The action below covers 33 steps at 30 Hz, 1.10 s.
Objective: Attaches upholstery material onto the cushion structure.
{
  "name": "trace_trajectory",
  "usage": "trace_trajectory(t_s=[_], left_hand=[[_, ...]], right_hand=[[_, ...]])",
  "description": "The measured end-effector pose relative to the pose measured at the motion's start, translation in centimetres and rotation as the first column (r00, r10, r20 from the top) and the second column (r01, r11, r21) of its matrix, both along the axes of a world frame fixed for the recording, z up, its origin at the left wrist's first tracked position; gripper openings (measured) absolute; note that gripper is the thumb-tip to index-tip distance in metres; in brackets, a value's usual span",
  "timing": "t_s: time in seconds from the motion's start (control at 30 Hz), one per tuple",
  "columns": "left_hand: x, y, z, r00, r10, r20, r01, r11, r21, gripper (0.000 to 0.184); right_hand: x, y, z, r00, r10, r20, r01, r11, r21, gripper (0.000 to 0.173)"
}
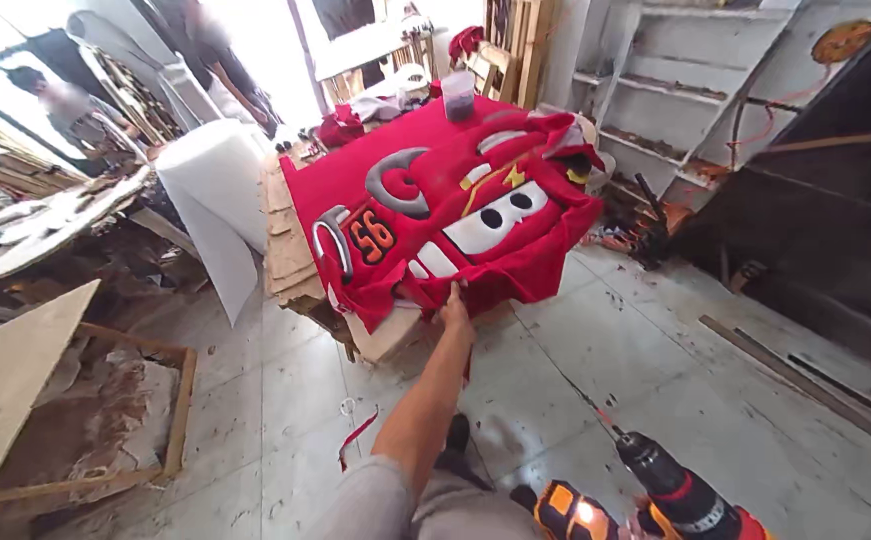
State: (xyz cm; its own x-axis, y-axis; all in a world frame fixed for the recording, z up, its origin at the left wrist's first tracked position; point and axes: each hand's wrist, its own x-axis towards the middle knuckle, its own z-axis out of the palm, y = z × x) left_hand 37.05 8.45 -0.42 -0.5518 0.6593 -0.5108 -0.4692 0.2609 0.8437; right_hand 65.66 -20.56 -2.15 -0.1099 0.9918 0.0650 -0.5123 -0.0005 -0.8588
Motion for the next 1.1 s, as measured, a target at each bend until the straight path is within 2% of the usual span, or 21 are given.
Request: trace_trajectory(t_s=[0.07, 0.13, 0.2, 0.23, 0.27, 0.3, 0.33, 0.37, 0.43, 0.47, 0.5, 0.57, 0.63, 0.7, 0.73, 0.8, 0.87, 0.9, 1.0, 1.03, 1.1], left_hand=[[0.3, -0.5, -1.1, 0.993, -0.067, -0.098, 0.059, 0.995, -0.081, 0.051], [-0.2, -2.2, -2.9, 0.921, -0.200, -0.335, 0.186, 0.980, -0.071, 0.043], [-1.1, -5.5, -5.7, 0.686, -0.384, -0.619, 0.435, 0.897, -0.074, 0.033], [-1.3, -7.2, -7.0, 0.620, -0.406, -0.671, 0.495, 0.866, -0.067, 0.031], [-1.3, -8.6, -8.2, 0.664, -0.357, -0.657, 0.453, 0.891, -0.026, 0.032], [-1.5, -9.4, -9.0, 0.772, -0.246, -0.586, 0.323, 0.946, 0.029, 0.040], [-1.8, -9.3, -9.1, 0.856, -0.098, -0.508, 0.153, 0.986, 0.068, 0.054], [-2.3, -8.7, -8.9, 0.881, 0.030, -0.472, 0.017, 0.995, 0.094, 0.070], [-2.9, -7.1, -7.9, 0.838, 0.160, -0.522, -0.085, 0.983, 0.164, 0.088], [-2.8, -6.2, -7.6, 0.800, 0.166, -0.577, -0.074, 0.981, 0.179, 0.086], [-2.5, -5.6, -7.4, 0.753, 0.141, -0.643, -0.051, 0.986, 0.156, 0.077], [-1.8, -4.2, -7.1, 0.645, 0.082, -0.760, -0.036, 0.996, 0.077, 0.042], [-1.2, -4.2, -7.0, 0.520, -0.118, -0.846, 0.130, 0.990, -0.058, 0.036], [-0.4, -5.5, -6.7, 0.368, -0.340, -0.866, 0.403, 0.897, -0.181, 0.037], [0.3, -6.3, -6.4, 0.283, -0.409, -0.868, 0.555, 0.808, -0.199, 0.035], [2.6, -7.8, -6.4, 0.140, -0.435, -0.889, 0.796, 0.583, -0.161, 0.029], [4.7, -8.3, -5.9, 0.078, -0.435, -0.897, 0.892, 0.433, -0.133, 0.029], [5.0, -9.4, -5.6, 0.120, -0.462, -0.879, 0.879, 0.461, -0.123, 0.030], [2.2, -12.2, -5.6, 0.435, -0.357, -0.827, 0.549, 0.833, -0.070, 0.036], [0.6, -11.8, -5.8, 0.513, -0.292, -0.807, 0.410, 0.909, -0.068, 0.052], [-1.5, -9.6, -6.5, 0.560, -0.162, -0.812, 0.217, 0.975, -0.044, 0.084]], right_hand=[[0.3, -1.3, 0.5, 0.999, -0.047, 0.027, 0.048, 0.998, -0.035, 0.025], [0.6, -1.9, 0.4, 0.994, -0.109, 0.025, 0.111, 0.992, -0.057, 0.027], [1.2, -2.3, 0.1, 0.985, -0.169, 0.026, 0.170, 0.983, -0.066, 0.029], [1.6, -2.5, 0.0, 0.982, -0.186, 0.026, 0.187, 0.980, -0.070, 0.029], [2.1, -2.8, -0.2, 0.980, -0.196, 0.022, 0.197, 0.977, -0.076, 0.030], [2.5, -3.0, -0.3, 0.978, -0.207, 0.015, 0.208, 0.975, -0.079, 0.030], [2.8, -3.2, -0.3, 0.976, -0.216, 0.010, 0.216, 0.973, -0.082, 0.030], [3.2, -3.6, -0.3, 0.975, -0.223, 0.012, 0.224, 0.971, -0.089, 0.030], [3.9, -4.0, -0.3, 0.972, -0.232, 0.021, 0.233, 0.967, -0.103, 0.030], [4.1, -4.0, -0.4, 0.972, -0.234, 0.022, 0.235, 0.966, -0.108, 0.030], [4.2, -4.1, -0.5, 0.971, -0.236, 0.025, 0.238, 0.964, -0.116, 0.031], [4.4, -3.8, -0.8, 0.970, -0.241, 0.033, 0.243, 0.963, -0.114, 0.030], [4.4, -3.9, -0.8, 0.968, -0.247, 0.046, 0.251, 0.961, -0.113, 0.030], [4.6, -3.7, -0.7, 0.971, -0.235, 0.053, 0.239, 0.965, -0.111, 0.030], [4.7, -3.5, -0.7, 0.971, -0.232, 0.052, 0.236, 0.966, -0.109, 0.030], [4.8, -3.3, -0.9, 0.968, -0.244, 0.050, 0.248, 0.964, -0.100, 0.030], [4.6, -3.1, -1.1, 0.959, -0.277, 0.050, 0.281, 0.955, -0.094, 0.029], [4.6, -3.4, -1.0, 0.958, -0.283, 0.054, 0.287, 0.953, -0.094, 0.030], [5.0, -3.4, -0.4, 0.958, -0.274, 0.088, 0.279, 0.958, -0.058, 0.029], [4.8, -3.5, -0.4, 0.953, -0.286, 0.098, 0.292, 0.955, -0.053, 0.029], [4.6, -4.2, -0.5, 0.948, -0.301, 0.103, 0.308, 0.949, -0.062, 0.030]])
